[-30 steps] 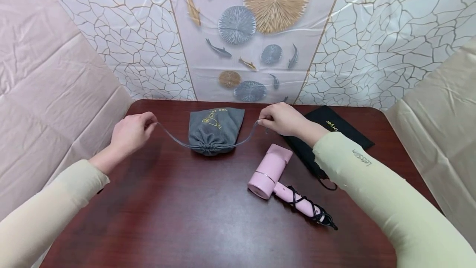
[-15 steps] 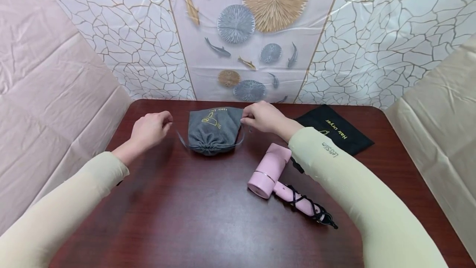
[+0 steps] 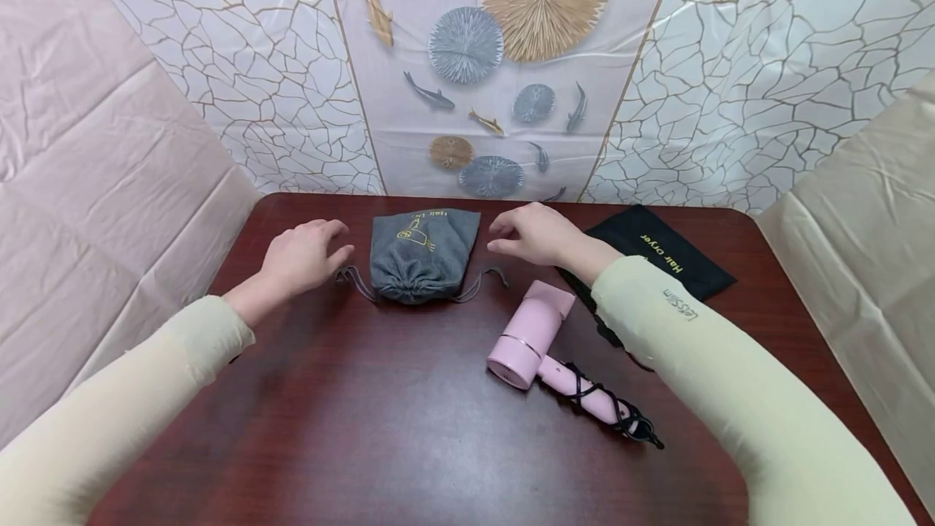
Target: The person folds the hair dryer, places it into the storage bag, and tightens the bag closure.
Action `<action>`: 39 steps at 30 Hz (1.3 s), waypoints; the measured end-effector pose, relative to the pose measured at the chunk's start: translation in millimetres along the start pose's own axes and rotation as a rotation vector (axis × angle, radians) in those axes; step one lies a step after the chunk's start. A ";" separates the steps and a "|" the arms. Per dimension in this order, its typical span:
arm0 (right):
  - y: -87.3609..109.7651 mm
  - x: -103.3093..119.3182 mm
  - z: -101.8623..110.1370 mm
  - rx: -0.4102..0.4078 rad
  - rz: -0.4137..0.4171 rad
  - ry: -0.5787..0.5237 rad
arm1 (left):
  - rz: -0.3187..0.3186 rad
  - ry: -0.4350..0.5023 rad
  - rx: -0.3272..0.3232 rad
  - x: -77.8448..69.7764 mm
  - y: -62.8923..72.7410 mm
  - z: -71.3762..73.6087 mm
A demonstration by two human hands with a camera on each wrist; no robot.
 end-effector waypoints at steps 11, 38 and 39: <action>45.0 3.0 9.1 0.018 -0.061 0.015 | -0.229 -0.116 -0.079 -24.3 20.1 7.6; 140.6 28.2 -6.2 -0.057 -0.082 0.075 | -0.644 -0.181 -0.217 -41.2 51.3 21.1; 143.9 31.2 -8.4 -0.062 -0.080 0.077 | -0.647 -0.181 -0.215 -41.2 51.7 21.0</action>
Point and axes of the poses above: each hand's wrist, its own y-axis away from the middle knuckle, its own z-axis out of the back of the hand, x = y × z, the point moved 3 cm from there along -y, towards the middle knuckle, and after that the axes turned 10 degrees about z, right-handed, at the moved point
